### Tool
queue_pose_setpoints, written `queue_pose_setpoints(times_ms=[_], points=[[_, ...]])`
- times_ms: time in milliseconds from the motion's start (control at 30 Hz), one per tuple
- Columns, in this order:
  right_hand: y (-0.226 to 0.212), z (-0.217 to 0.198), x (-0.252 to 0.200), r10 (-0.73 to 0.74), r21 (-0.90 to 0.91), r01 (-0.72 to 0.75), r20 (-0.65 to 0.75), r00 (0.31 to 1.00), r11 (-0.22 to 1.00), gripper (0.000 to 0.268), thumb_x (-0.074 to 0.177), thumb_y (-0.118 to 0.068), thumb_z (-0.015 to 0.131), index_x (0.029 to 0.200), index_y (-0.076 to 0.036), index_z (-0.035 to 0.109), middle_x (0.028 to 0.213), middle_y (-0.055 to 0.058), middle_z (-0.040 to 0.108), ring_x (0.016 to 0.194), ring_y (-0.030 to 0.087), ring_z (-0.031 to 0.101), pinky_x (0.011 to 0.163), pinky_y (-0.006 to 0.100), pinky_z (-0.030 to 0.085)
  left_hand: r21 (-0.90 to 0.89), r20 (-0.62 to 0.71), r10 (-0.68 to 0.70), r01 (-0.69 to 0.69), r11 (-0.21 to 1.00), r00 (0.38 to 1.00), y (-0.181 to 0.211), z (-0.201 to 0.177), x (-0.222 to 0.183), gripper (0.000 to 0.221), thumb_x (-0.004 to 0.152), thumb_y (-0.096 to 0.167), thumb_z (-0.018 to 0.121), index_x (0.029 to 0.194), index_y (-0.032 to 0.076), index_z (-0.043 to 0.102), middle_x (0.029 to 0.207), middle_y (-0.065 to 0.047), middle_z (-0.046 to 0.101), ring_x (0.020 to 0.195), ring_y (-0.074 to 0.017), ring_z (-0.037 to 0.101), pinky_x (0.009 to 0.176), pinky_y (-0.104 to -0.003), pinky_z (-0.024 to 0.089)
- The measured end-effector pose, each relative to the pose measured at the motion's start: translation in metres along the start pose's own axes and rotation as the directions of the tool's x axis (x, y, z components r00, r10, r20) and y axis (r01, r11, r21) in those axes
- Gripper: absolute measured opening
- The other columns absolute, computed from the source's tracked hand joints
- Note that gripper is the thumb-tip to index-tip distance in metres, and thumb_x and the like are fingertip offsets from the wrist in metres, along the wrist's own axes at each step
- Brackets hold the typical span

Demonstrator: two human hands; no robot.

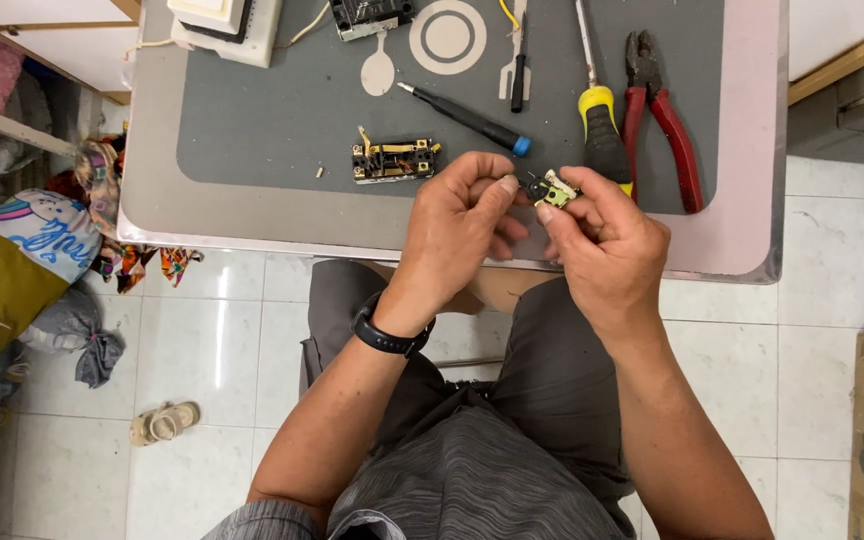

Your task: Disassembling and inspecting small electronic components on a repair bench

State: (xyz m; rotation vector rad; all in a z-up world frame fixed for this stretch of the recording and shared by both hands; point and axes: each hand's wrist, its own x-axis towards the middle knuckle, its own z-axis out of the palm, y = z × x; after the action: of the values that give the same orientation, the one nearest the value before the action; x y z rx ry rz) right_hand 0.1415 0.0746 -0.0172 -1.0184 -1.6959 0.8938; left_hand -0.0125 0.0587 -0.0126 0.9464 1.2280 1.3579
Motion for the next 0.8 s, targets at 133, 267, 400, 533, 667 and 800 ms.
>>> queue_pose_setpoints(times_ms=[133, 267, 400, 533, 667, 800], points=[[0.002, 0.0, -0.001, -0.028, -0.046, 0.028, -0.005, 1.0, 0.999, 0.029, 0.09, 0.009, 0.068, 0.118, 0.011, 0.06, 0.072, 0.019, 0.067, 0.049, 0.018, 0.06, 0.04, 0.026, 0.046, -0.011, -0.032, 0.006, -0.006, 1.0, 0.999, -0.004, -0.001, 0.0, 0.022, 0.094, 0.007, 0.056, 0.11, -0.008, 0.059, 0.089, -0.027, 0.071, 0.061, -0.0238, 0.072, 0.041, -0.03, 0.061], [0.001, 0.001, -0.003, -0.036, -0.117, 0.035, -0.004, 0.999, 0.992, 0.027, 0.092, 0.006, 0.071, 0.118, 0.009, 0.064, 0.071, 0.019, 0.067, 0.05, 0.018, 0.06, 0.043, 0.024, 0.045, 0.032, -0.063, 0.031, -0.029, 0.999, 0.998, 0.002, -0.001, -0.005, 0.026, 0.093, 0.004, 0.057, 0.115, -0.008, 0.059, 0.092, -0.029, 0.07, 0.063, -0.0243, 0.072, 0.043, -0.031, 0.063], [0.0, 0.003, -0.005, -0.05, -0.146, 0.047, -0.014, 0.999, 0.988, 0.027, 0.092, 0.004, 0.073, 0.117, 0.008, 0.065, 0.072, 0.02, 0.067, 0.052, 0.019, 0.06, 0.045, 0.025, 0.044, 0.134, -0.06, 0.059, -0.05, 0.99, 0.996, 0.009, -0.002, -0.009, 0.028, 0.092, 0.002, 0.056, 0.118, -0.009, 0.06, 0.098, -0.031, 0.069, 0.064, -0.0224, 0.071, 0.045, -0.031, 0.063], [-0.001, 0.001, -0.006, -0.037, -0.112, 0.035, -0.011, 0.999, 0.993, 0.026, 0.092, 0.005, 0.073, 0.116, 0.009, 0.065, 0.076, 0.023, 0.068, 0.052, 0.021, 0.06, 0.048, 0.027, 0.047, 0.094, -0.047, 0.053, -0.049, 0.994, 0.997, 0.003, -0.004, -0.011, 0.029, 0.091, 0.0, 0.057, 0.118, -0.009, 0.06, 0.097, -0.031, 0.069, 0.062, -0.0232, 0.071, 0.044, -0.031, 0.063], [-0.002, 0.001, -0.007, -0.057, -0.125, 0.053, -0.025, 0.998, 0.991, 0.026, 0.091, 0.003, 0.076, 0.114, 0.008, 0.066, 0.075, 0.021, 0.068, 0.051, 0.018, 0.06, 0.047, 0.025, 0.045, 0.099, -0.034, 0.051, -0.047, 0.994, 0.998, 0.003, -0.003, -0.013, 0.029, 0.091, 0.0, 0.057, 0.119, -0.009, 0.06, 0.097, -0.031, 0.069, 0.064, -0.0221, 0.071, 0.045, -0.03, 0.064], [-0.002, 0.003, -0.008, -0.073, -0.106, 0.069, -0.035, 0.997, 0.992, 0.027, 0.09, 0.004, 0.076, 0.114, 0.008, 0.065, 0.076, 0.021, 0.068, 0.052, 0.019, 0.061, 0.046, 0.025, 0.045, 0.138, -0.03, 0.054, -0.049, 0.989, 0.998, -0.003, -0.003, -0.014, 0.028, 0.091, 0.0, 0.058, 0.118, -0.007, 0.061, 0.094, -0.028, 0.07, 0.063, -0.021, 0.07, 0.045, -0.03, 0.063]])
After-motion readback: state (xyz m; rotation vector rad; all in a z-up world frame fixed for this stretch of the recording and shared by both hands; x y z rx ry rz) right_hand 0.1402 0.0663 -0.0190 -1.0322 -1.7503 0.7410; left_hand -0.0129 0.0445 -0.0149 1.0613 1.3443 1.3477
